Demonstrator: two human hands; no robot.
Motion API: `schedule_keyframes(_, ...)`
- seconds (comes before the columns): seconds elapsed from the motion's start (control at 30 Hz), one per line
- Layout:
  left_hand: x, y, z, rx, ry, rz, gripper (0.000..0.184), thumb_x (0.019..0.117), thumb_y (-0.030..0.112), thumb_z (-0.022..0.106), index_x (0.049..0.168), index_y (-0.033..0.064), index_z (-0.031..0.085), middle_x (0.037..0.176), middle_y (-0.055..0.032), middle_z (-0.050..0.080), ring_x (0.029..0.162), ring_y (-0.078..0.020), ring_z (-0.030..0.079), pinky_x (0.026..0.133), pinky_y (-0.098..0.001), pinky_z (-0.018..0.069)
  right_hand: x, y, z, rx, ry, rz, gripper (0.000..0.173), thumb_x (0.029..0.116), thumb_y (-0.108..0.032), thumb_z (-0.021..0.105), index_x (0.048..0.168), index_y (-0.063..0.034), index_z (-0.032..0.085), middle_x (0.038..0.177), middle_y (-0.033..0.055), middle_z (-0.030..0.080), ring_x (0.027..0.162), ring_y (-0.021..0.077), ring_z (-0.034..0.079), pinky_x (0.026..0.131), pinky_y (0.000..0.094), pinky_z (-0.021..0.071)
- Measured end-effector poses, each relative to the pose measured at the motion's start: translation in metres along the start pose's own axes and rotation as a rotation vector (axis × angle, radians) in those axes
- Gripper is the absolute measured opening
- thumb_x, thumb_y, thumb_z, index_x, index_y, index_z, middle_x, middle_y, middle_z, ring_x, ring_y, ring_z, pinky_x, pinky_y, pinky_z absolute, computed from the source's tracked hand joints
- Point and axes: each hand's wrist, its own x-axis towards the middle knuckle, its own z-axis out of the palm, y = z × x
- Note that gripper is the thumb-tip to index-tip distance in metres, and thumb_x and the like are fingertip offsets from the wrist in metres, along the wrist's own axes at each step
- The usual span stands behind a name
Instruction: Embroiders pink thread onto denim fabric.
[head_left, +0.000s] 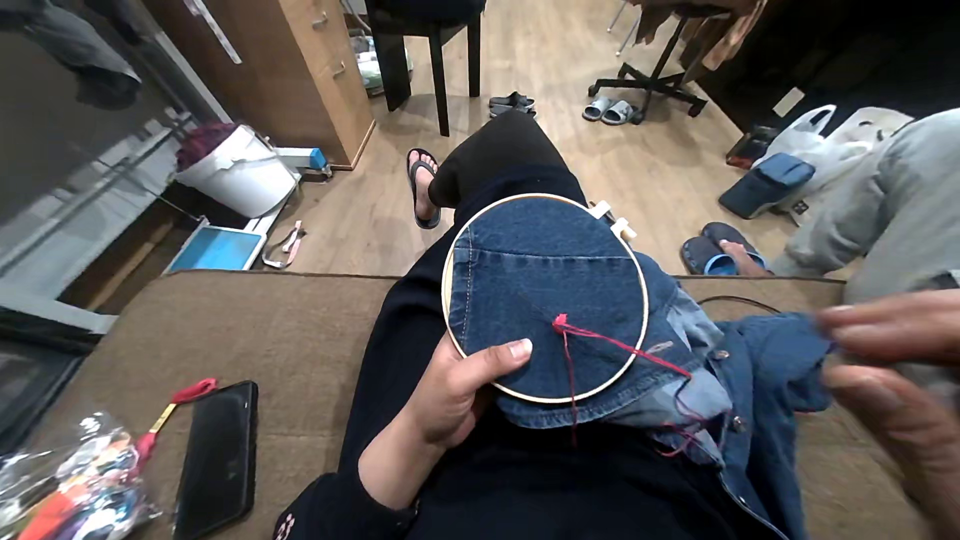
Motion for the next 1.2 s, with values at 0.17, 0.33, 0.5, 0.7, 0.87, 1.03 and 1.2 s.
schedule_keyframes(0.17,-0.004,-0.004,-0.008,-0.177,-0.2,0.101,0.026,0.0937,0.018,0.066,0.118,0.015,0.074,0.11,-0.0046,0.076,0.103,-0.0126,0.073,0.093,-0.0339,0.0591,0.01,-0.016,0.079,0.148,-0.077,-0.085,0.033,0.1003,-0.039,0.065,0.121,-0.0131,0.067,0.108,-0.0028,0.069,0.094,0.0017,0.065,0.081,0.0219,0.0574)
schedule_keyframes(0.33,0.001,-0.006,-0.017,-0.471,-0.276,0.089,0.058,0.093,0.061,0.059,0.13,0.0167,0.068,0.125,-0.0077,0.071,0.118,-0.0214,0.067,0.1,-0.0453,0.0549,0.011,-0.018,0.113,0.191,0.004,-0.07,0.04,0.0938,-0.044,0.072,0.121,-0.0144,0.069,0.111,-0.0065,0.067,0.102,0.0007,0.063,0.085,0.0194,0.0553)
schedule_keyframes(0.5,0.002,-0.007,-0.018,-0.458,-0.083,-0.082,0.056,0.0924,0.068,0.053,0.115,0.0216,0.074,0.111,-0.0067,0.075,0.104,-0.0202,0.072,0.089,-0.0417,0.0605,0.008,-0.014,0.125,0.185,0.014,-0.032,0.039,0.0929,-0.043,0.072,0.12,-0.0162,0.07,0.11,-0.0073,0.067,0.098,0.0,0.063,0.082,0.0191,0.0554)
schedule_keyframes(0.7,-0.004,-0.005,-0.022,-0.275,-0.019,-0.183,0.014,0.0959,0.031,0.068,0.096,0.0206,0.076,0.091,-0.0019,0.077,0.086,-0.0087,0.074,0.081,-0.0262,0.0613,0.005,-0.004,0.129,0.261,-0.017,-0.012,0.033,0.0942,-0.039,0.07,0.118,-0.0166,0.072,0.108,-0.0085,0.067,0.093,-0.0016,0.063,0.074,0.016,0.0553)
schedule_keyframes(0.87,-0.02,0.008,-0.015,0.056,0.084,-0.18,0.028,0.1032,0.005,0.045,0.09,0.0178,0.065,0.083,0.0079,0.072,0.083,0.001,0.069,0.079,-0.0185,0.0566,0.003,-0.001,0.129,0.298,-0.056,-0.005,0.027,0.094,-0.038,0.069,0.113,-0.0186,0.072,0.104,-0.01,0.067,0.09,-0.0019,0.064,0.074,0.0163,0.0561)
schedule_keyframes(1.03,-0.022,0.012,-0.003,0.197,0.184,-0.249,0.025,0.1017,0.001,0.042,0.091,0.0155,0.059,0.077,0.0102,0.066,0.075,0.0033,0.065,0.073,-0.017,0.0548,0.003,0.0,0.129,0.296,-0.054,0.0,0.026,0.0929,-0.037,0.071,0.111,-0.0183,0.073,0.103,-0.0101,0.067,0.089,-0.0022,0.064,0.073,0.0158,0.0561)
schedule_keyframes(1.2,-0.017,0.024,0.026,0.293,0.387,-0.398,0.021,0.1025,-0.007,0.04,0.095,0.008,0.053,0.077,0.0068,0.058,0.071,0.003,0.057,0.071,-0.016,0.0512,0.003,-0.001,0.13,0.272,-0.039,0.019,0.025,0.0918,-0.038,0.072,0.109,-0.0196,0.073,0.101,-0.0111,0.067,0.089,-0.0025,0.063,0.073,0.0154,0.0555)
